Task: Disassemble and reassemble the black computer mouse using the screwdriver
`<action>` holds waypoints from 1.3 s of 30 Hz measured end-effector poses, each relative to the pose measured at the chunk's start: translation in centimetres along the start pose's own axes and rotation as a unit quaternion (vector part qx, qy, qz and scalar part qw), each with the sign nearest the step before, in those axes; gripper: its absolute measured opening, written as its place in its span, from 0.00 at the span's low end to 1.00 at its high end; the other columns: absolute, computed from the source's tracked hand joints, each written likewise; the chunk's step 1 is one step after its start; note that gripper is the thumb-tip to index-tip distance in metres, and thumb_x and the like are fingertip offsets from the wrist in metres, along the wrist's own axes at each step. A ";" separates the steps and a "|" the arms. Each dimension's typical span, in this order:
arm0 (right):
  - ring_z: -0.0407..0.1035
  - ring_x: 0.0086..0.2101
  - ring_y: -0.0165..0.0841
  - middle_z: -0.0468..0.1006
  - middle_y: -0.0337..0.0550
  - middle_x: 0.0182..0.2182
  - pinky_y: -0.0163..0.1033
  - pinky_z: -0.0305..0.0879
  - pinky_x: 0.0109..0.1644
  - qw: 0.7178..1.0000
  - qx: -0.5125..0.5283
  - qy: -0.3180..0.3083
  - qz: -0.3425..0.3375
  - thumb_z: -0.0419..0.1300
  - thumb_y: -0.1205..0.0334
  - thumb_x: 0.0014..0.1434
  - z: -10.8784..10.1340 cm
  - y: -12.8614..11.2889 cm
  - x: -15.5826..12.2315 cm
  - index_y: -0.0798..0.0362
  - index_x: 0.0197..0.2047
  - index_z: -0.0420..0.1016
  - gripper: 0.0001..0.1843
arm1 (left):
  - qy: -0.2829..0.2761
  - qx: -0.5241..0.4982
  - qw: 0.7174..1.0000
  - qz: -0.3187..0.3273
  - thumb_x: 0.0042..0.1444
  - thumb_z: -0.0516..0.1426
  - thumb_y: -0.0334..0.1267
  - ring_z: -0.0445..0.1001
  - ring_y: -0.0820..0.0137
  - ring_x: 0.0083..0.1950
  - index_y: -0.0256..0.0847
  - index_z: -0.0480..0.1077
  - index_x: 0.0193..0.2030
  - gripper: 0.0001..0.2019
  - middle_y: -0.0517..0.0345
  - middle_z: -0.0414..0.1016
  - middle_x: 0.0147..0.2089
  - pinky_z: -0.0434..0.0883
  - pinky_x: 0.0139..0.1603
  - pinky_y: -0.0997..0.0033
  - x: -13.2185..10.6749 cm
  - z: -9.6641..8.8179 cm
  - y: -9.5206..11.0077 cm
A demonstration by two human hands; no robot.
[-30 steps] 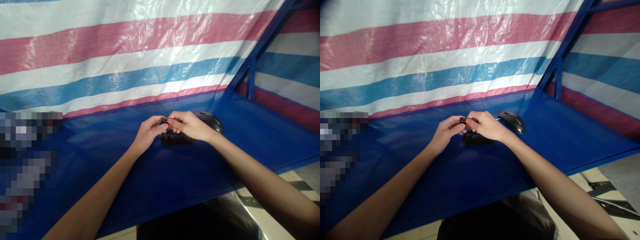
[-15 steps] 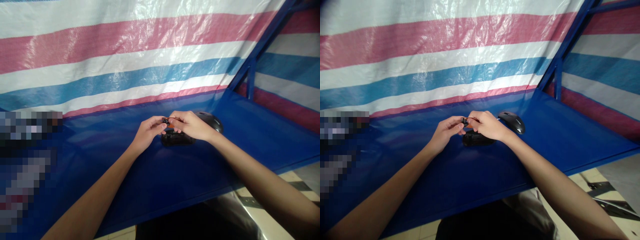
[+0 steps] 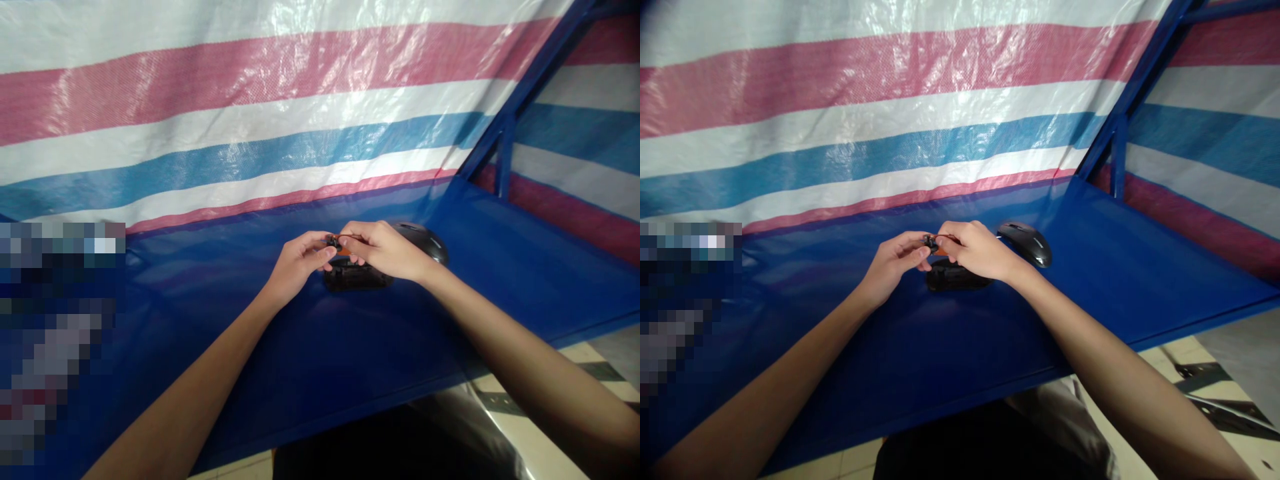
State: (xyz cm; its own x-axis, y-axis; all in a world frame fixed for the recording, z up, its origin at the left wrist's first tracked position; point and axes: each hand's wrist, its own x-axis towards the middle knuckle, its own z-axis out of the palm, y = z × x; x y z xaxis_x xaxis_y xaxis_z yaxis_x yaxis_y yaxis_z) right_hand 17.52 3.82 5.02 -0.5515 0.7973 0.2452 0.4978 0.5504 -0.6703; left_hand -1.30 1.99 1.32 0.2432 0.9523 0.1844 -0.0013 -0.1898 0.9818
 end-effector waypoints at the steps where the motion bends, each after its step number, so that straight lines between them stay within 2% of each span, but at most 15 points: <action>1: 0.68 0.25 0.28 0.73 0.38 0.22 0.33 0.58 0.32 1.000 0.000 -0.001 0.000 0.51 0.58 0.62 0.0 0.0 0.0 0.55 0.33 0.72 0.13 | 0.000 0.000 1.000 0.000 0.49 0.63 0.45 0.74 0.73 0.27 0.37 0.73 0.44 0.17 0.56 0.78 0.34 0.70 0.32 0.72 0.0 0.0 0.0; 20: 0.67 0.25 0.29 0.74 0.38 0.22 0.33 0.56 0.32 0.999 -0.045 0.000 -0.012 0.50 0.59 0.63 -0.2 -0.1 0.0 0.54 0.33 0.72 0.13 | -0.005 0.007 1.000 -0.005 0.50 0.62 0.45 0.74 0.74 0.27 0.37 0.72 0.44 0.18 0.57 0.77 0.33 0.70 0.31 0.72 0.0 0.1 -0.1; 39: 0.67 0.26 0.28 0.74 0.39 0.25 0.33 0.55 0.32 0.996 -0.086 -0.030 -0.016 0.48 0.62 0.64 0.0 -0.6 0.1 0.55 0.33 0.72 0.13 | -0.003 0.000 1.000 -0.028 0.46 0.64 0.42 0.72 0.76 0.27 0.36 0.71 0.40 0.16 0.61 0.74 0.30 0.70 0.32 0.73 -0.1 0.5 0.1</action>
State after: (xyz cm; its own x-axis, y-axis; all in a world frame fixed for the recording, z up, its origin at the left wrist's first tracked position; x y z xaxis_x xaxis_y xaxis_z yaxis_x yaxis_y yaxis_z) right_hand 17.16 3.53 5.42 -0.6054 0.7652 0.2192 0.5839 0.6141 -0.5310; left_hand -0.87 1.82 1.35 0.2485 0.9600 0.1292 0.0131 -0.1367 0.9905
